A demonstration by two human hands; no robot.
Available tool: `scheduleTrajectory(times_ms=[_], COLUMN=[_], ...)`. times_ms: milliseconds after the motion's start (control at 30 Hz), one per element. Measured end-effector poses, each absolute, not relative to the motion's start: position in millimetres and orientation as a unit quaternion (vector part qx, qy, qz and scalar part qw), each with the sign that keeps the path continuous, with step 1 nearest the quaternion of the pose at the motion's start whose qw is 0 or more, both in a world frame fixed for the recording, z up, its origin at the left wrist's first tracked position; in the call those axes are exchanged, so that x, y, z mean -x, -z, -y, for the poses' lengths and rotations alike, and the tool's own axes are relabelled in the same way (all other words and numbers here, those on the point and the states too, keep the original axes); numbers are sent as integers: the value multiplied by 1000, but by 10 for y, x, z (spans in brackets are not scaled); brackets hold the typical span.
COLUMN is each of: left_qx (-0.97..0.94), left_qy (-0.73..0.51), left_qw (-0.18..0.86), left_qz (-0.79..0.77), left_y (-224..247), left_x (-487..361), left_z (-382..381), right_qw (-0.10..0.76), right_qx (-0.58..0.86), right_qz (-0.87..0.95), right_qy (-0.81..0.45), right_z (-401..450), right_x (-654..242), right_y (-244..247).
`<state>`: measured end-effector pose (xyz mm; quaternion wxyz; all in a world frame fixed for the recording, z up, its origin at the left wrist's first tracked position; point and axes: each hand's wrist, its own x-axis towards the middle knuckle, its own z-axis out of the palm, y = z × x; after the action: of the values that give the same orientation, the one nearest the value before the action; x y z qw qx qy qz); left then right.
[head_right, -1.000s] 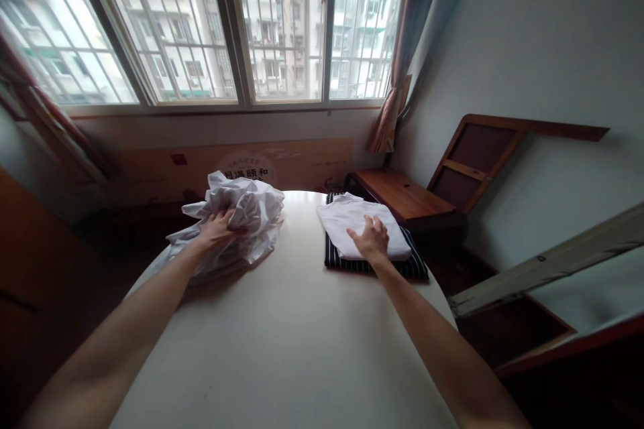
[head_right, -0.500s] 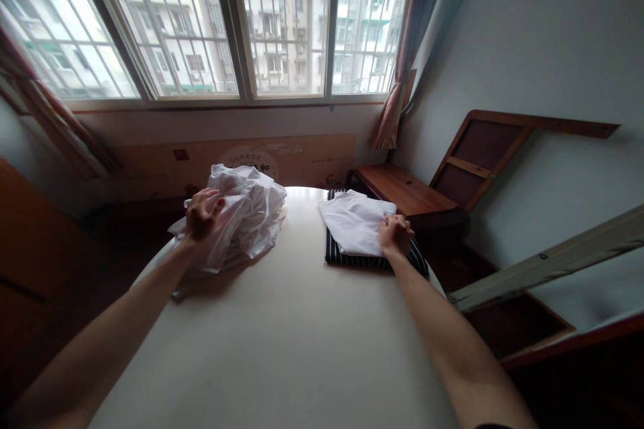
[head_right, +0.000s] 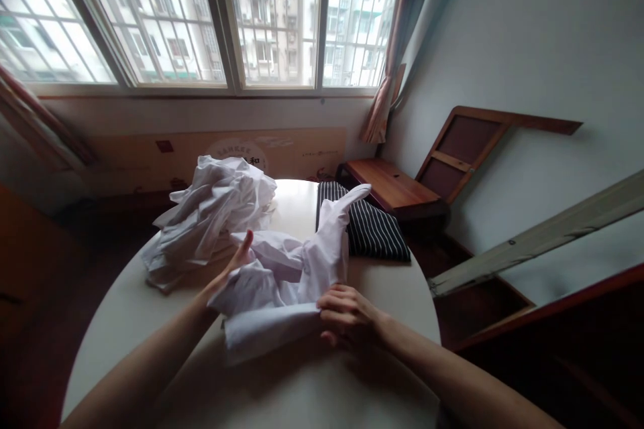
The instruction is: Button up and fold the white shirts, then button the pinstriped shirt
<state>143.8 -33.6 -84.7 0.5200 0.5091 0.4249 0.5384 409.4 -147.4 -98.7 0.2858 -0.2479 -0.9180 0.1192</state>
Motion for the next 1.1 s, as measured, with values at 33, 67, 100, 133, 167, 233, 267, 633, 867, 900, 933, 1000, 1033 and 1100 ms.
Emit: scheduleTrajectory(times_ms=[33,67,100,133,167,233,267,633,867,900,933,1000,1033,1100], left_qx=[-482,-451,-426,-412,-400,-403,-421,-761,-809,-803,-798,-799,-806,-820], left_qy=[-538,-528,-511,-491,-464,-391,-340,-45,-142,-142,-143,-152,-156,-147], left_qw=[535,565,602,638,678,743,767,504,284,286,292,311,327,369], left_qz=[-439,-446,-442,-427,-408,-364,-344,-406,-495,-502,-508,-492,-469,-411], left_y=[830,805,776,744,711,644,608,275,698,755,803,869,886,882], left_x=[-1464,-1478,-1479,-1462,-1425,-1296,-1211,-909,-1635,-1710,-1765,-1812,-1803,-1716], left_z=[362,406,472,560,667,916,1041,1032,642,611,586,561,564,601], right_qw=[304,321,334,339,338,327,316,163,380,421,457,514,536,569], right_qx=[291,353,429,511,588,699,736,714,573,537,502,448,427,390], right_qz=[902,875,837,789,734,636,599,680,708,707,701,674,655,617], right_qy=[-99,-80,-65,-52,-39,-18,-16,-36,-161,-187,-217,-284,-319,-379], right_z=[1483,1467,1427,1366,1287,1096,994,548,619,643,664,686,684,657], right_x=[-4096,-4102,-4117,-4145,-4186,-4305,-4371,-4024,-3782,-3744,-3712,-3676,-3679,-3728], right_y=[995,986,960,922,876,779,740,978,869,834,797,718,672,558])
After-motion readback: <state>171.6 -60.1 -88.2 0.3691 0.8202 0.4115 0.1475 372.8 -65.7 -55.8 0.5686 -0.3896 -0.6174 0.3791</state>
